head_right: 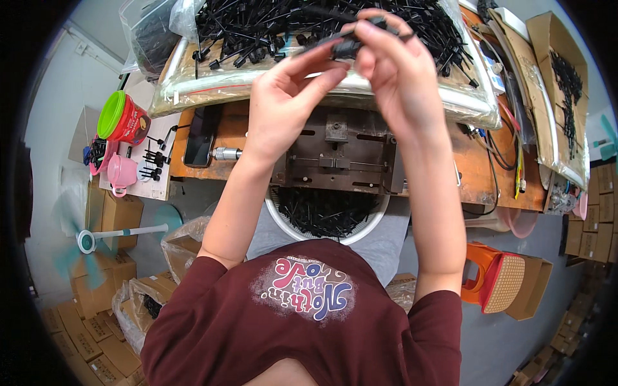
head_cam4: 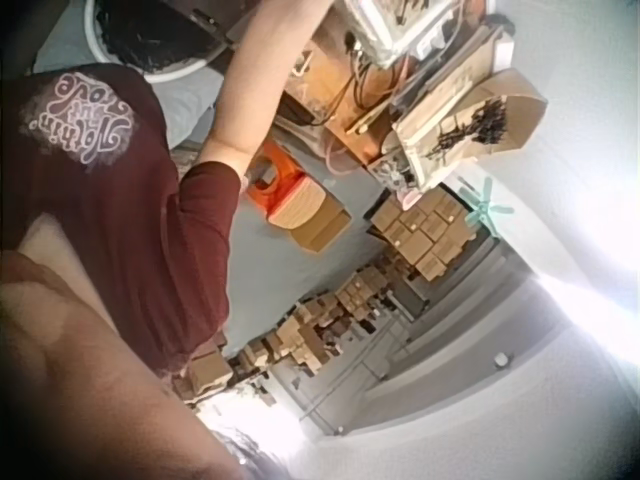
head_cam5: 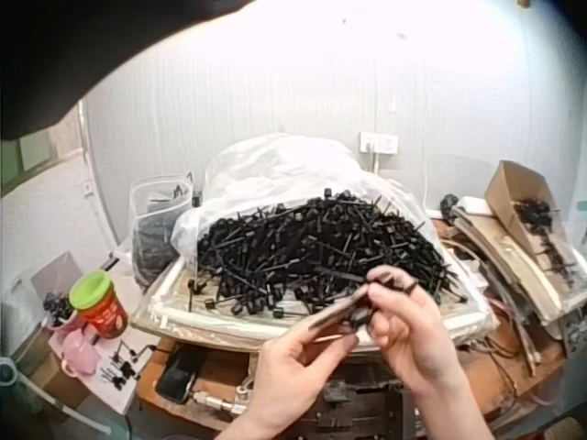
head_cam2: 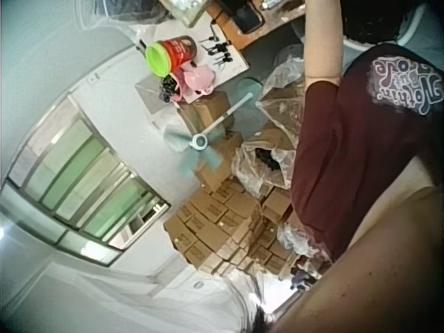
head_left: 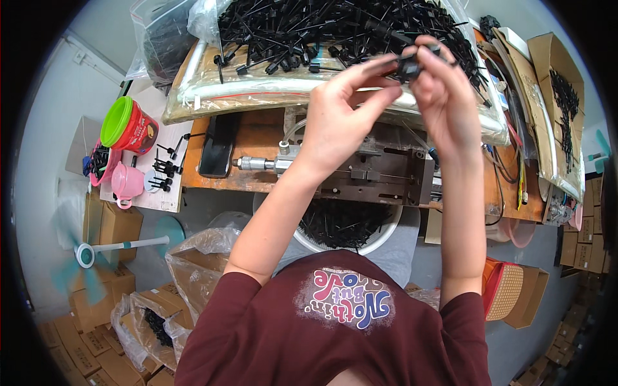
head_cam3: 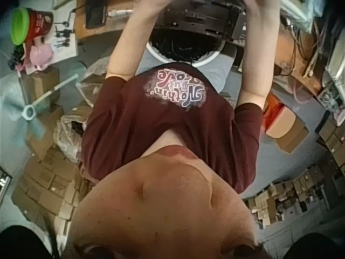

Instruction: Assembling small black plastic components using a workbench press machine.

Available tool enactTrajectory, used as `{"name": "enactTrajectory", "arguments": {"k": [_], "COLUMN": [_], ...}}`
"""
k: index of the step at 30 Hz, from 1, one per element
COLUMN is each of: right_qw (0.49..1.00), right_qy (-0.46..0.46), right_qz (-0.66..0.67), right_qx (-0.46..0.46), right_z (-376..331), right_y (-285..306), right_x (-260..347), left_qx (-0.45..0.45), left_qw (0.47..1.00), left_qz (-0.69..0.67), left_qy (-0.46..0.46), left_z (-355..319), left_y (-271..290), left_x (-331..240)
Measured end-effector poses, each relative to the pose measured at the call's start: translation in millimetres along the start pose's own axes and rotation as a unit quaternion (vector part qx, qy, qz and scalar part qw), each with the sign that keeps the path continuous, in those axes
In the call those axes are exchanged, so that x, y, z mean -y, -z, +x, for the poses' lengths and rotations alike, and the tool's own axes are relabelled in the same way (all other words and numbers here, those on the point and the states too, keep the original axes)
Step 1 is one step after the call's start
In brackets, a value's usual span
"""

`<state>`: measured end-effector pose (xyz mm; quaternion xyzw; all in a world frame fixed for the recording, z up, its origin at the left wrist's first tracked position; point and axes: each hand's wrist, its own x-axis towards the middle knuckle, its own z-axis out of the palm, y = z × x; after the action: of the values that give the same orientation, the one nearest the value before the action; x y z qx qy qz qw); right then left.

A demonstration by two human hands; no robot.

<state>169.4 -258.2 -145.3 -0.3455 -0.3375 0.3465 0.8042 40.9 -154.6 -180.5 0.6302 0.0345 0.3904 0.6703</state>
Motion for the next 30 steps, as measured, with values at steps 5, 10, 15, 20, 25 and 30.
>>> {"name": "enactTrajectory", "arguments": {"k": [5,10,15,20,25,30], "right_qw": [0.997,0.98,0.925,0.864,0.74,0.673], "right_qy": [0.012,0.069,0.129,0.15,0.219,0.296], "right_qz": [0.042,-0.095,-0.299,-0.443,-0.616,-0.676], "right_qx": [-0.068,-0.16,-0.196,-0.188,-0.157,-0.06], "right_z": [-45.1,-75.7,-101.2,-125.5,-140.0,-148.4], "right_y": [-4.4,-0.3,3.3,-0.4,3.2,6.0], "right_x": [-10.1,-1.2,-12.3,-27.7,-34.6,-33.2], "left_qx": [0.024,0.07,0.156,0.188,0.186,0.197], "left_qw": [0.994,0.952,0.915,0.856,0.809,0.807], "left_qz": [0.108,0.269,0.366,0.469,0.546,0.548], "left_qy": [-0.021,-0.125,-0.07,-0.111,-0.117,-0.1], "left_z": [-19.1,-63.7,-133.3,-152.7,-146.0,-141.7], "left_y": [7.7,20.6,30.7,27.7,16.4,16.7], "left_x": [-8.9,-16.6,-0.5,30.2,32.5,32.2]}}
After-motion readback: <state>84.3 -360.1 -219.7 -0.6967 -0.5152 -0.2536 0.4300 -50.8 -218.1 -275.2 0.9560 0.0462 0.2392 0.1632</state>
